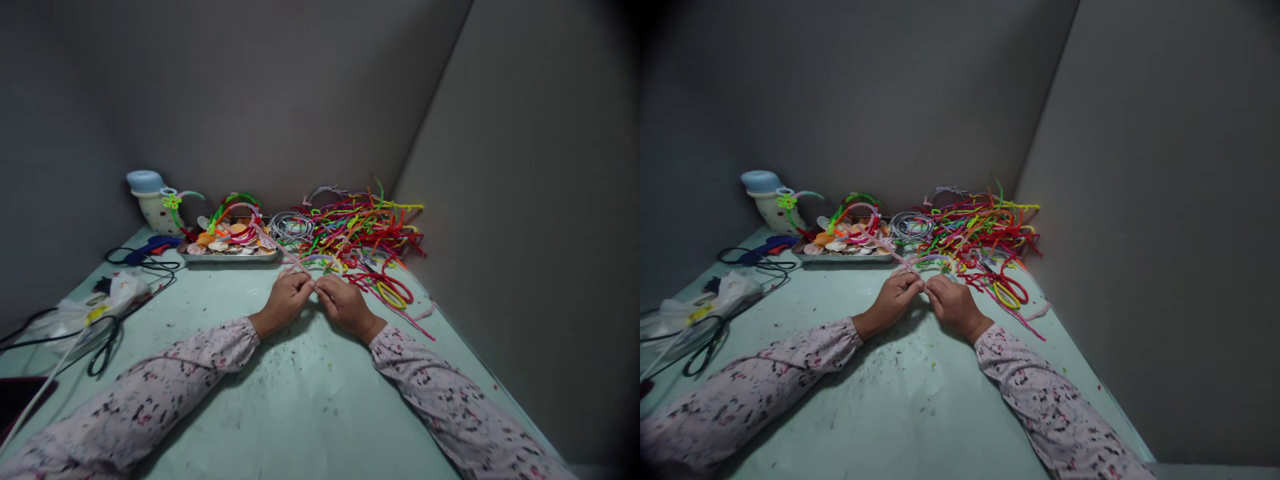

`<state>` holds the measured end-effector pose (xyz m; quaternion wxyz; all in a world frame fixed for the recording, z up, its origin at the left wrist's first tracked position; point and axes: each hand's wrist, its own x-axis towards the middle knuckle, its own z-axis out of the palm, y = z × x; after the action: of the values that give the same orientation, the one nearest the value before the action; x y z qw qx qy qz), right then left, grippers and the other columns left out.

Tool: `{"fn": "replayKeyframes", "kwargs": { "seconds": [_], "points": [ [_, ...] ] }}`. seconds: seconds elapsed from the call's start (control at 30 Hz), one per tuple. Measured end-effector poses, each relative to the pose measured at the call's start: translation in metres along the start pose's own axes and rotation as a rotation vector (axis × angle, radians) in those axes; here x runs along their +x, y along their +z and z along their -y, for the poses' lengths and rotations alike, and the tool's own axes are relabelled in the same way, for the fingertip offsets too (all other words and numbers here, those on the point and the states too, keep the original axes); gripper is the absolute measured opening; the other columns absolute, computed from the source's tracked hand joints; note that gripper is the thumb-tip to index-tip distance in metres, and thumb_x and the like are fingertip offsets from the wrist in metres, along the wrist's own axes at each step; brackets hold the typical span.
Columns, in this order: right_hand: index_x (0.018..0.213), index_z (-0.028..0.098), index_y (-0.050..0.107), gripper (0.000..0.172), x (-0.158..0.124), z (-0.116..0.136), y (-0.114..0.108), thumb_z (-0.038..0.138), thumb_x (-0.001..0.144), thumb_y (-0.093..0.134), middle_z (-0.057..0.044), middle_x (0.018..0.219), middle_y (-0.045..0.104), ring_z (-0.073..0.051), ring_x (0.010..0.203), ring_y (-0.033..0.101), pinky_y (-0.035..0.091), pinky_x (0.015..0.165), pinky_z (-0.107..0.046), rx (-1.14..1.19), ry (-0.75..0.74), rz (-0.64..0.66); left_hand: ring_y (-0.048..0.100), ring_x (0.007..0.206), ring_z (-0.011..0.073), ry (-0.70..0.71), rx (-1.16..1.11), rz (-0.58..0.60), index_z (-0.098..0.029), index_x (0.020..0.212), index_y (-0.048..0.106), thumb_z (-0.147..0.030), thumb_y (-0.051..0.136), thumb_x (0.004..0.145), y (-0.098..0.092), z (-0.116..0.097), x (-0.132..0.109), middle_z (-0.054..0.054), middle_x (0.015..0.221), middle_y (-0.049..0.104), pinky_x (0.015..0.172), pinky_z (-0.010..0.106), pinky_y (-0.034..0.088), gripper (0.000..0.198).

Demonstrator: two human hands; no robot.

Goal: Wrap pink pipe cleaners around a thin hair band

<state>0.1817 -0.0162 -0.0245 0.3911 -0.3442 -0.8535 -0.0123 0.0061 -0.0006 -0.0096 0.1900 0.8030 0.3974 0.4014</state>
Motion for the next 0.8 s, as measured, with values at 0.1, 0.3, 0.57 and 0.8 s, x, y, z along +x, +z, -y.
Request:
{"fn": "replayKeyframes", "kwargs": {
  "seconds": [0.1, 0.3, 0.57, 0.8],
  "points": [
    [0.1, 0.02, 0.057, 0.016, -0.0003, -0.0005, -0.0002, 0.018, 0.094, 0.043, -0.009, 0.097, 0.065, -0.019, 0.092, 0.061, 0.052, 0.077, -0.031, -0.003, -0.009, 0.01, 0.049, 0.065, 0.0142, -0.019, -0.025, 0.018, -0.017, 0.062, 0.053, -0.029, 0.046, 0.09, 0.0004, 0.0002, 0.0, -0.002, 0.061, 0.054, 0.069, 0.028, 0.037, 0.031],
    [0.1, 0.019, 0.058, 0.017, 0.0001, -0.0004, -0.0017, 0.019, 0.094, 0.043, -0.009, 0.099, 0.066, -0.019, 0.093, 0.062, 0.052, 0.078, -0.03, -0.017, -0.015, 0.018, 0.046, 0.063, 0.0135, -0.031, -0.034, 0.017, -0.017, 0.06, 0.049, -0.03, 0.045, 0.089, 0.0006, 0.0, -0.0004, -0.003, 0.059, 0.05, 0.067, 0.027, 0.036, 0.032],
    [0.1, 0.02, 0.058, 0.017, 0.0003, -0.0014, -0.0006, 0.02, 0.094, 0.043, -0.008, 0.096, 0.065, -0.019, 0.091, 0.061, 0.051, 0.077, -0.03, 0.006, -0.002, 0.009, 0.049, 0.063, 0.0139, -0.011, -0.023, 0.031, -0.018, 0.062, 0.052, -0.03, 0.043, 0.09, -0.0001, -0.0004, 0.0003, -0.002, 0.061, 0.054, 0.069, 0.028, 0.039, 0.032],
    [0.097, 0.021, 0.058, 0.016, 0.0014, -0.0035, 0.0011, 0.023, 0.095, 0.043, -0.007, 0.092, 0.062, -0.019, 0.091, 0.059, 0.05, 0.078, -0.031, 0.061, 0.075, -0.048, 0.059, 0.083, 0.0175, 0.032, 0.03, -0.026, -0.018, 0.079, 0.061, -0.029, 0.047, 0.09, -0.0025, -0.0028, 0.0002, 0.002, 0.083, 0.068, 0.082, 0.032, 0.041, 0.021]
  ]
}}
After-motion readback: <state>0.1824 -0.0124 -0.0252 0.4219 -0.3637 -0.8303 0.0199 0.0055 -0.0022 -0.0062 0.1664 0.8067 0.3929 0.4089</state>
